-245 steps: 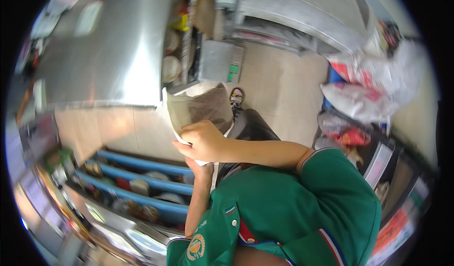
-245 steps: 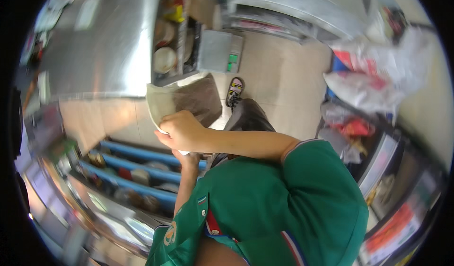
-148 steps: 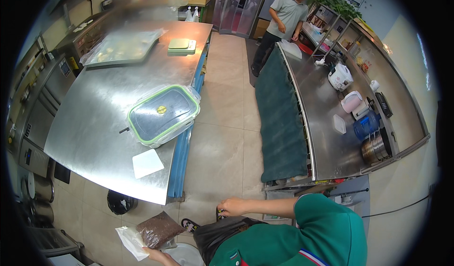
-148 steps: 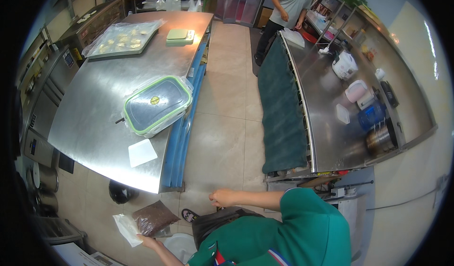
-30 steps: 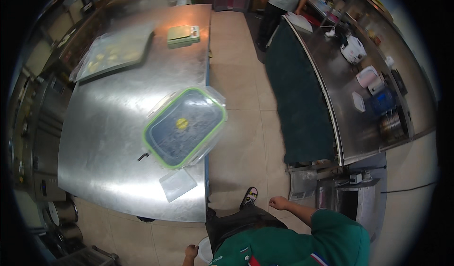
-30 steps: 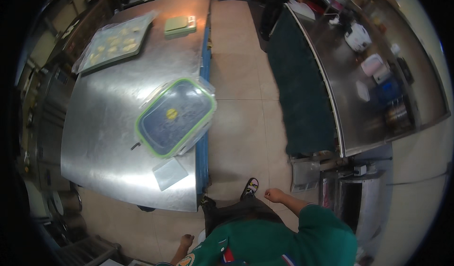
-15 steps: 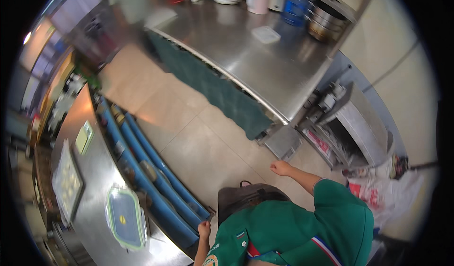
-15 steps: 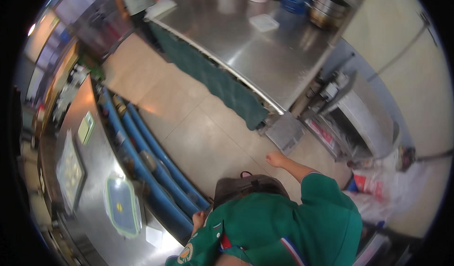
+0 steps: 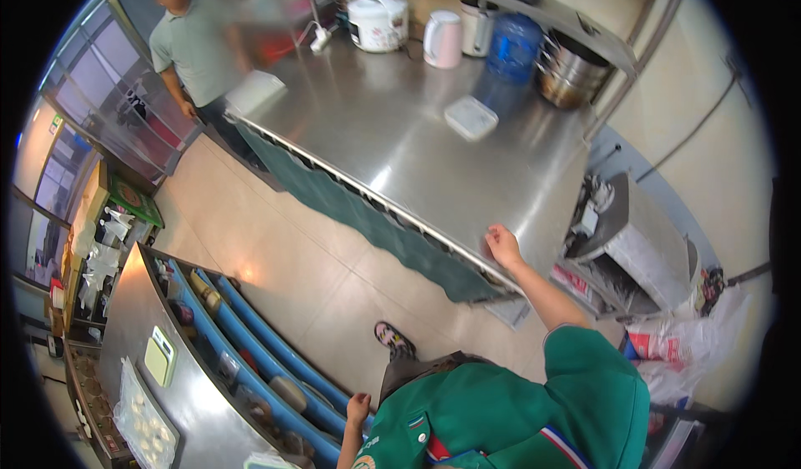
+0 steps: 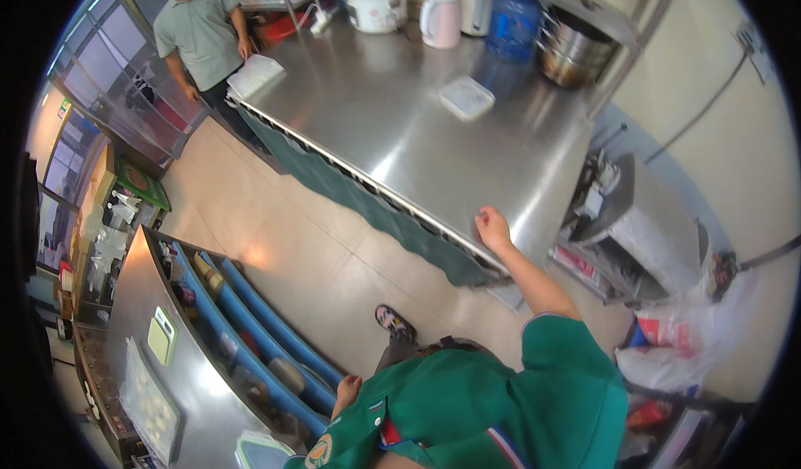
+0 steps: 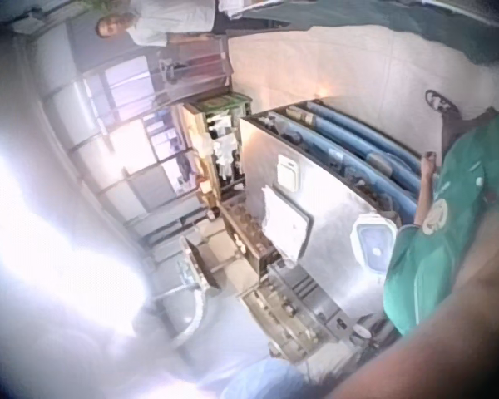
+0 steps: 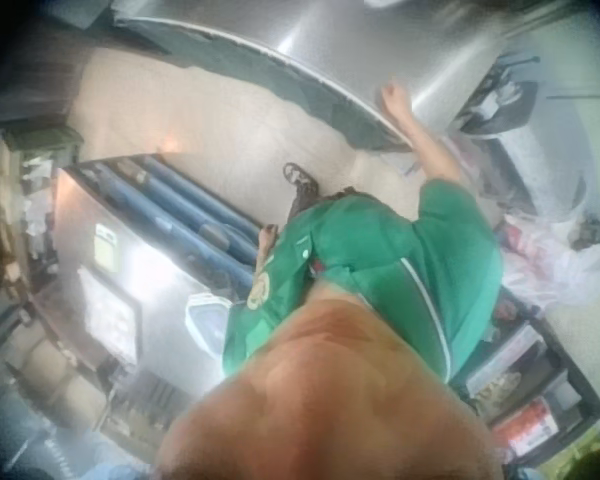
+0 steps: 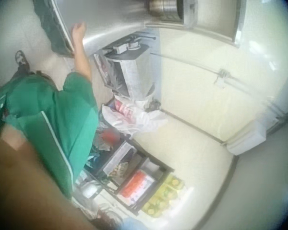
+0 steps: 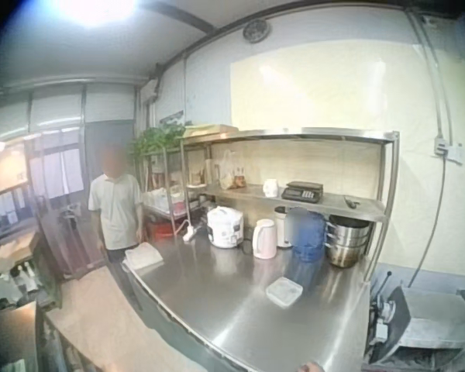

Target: The person flips round dough pieces on a flat griddle using tongs, then moves to a counter to wrap cooked bread in paper and place it into a plastic bag. The person also handles a digital scale and a kettle during the process.

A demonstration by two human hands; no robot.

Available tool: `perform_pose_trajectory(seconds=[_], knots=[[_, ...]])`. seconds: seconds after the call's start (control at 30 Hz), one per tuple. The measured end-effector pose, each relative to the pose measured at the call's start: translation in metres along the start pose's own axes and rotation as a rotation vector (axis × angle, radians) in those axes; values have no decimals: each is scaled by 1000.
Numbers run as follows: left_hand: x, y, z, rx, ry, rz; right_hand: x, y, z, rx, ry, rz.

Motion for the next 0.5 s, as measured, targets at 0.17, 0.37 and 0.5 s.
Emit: perform_pose_trajectory(seconds=[0.17,0.37,0.5], knots=[[-114,-15,55,-48,-64,15,21,58,140,-175,-183,-80],[-207,-67,91,19,-413,-178,10,25,327,-358,-388,-542],[-212,-105,94,-230,-499,-323,5,-8,388,-116,-135,-748]])
Point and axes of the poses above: each hand's wrist, its own z-axis towards the middle knuckle, its own x-axis out of the palm, y = z × x, the point moved 5 cm from there along z, towards the middle knuckle, and after that the axes turned 6 degrees about y, right-handed, at the moved point
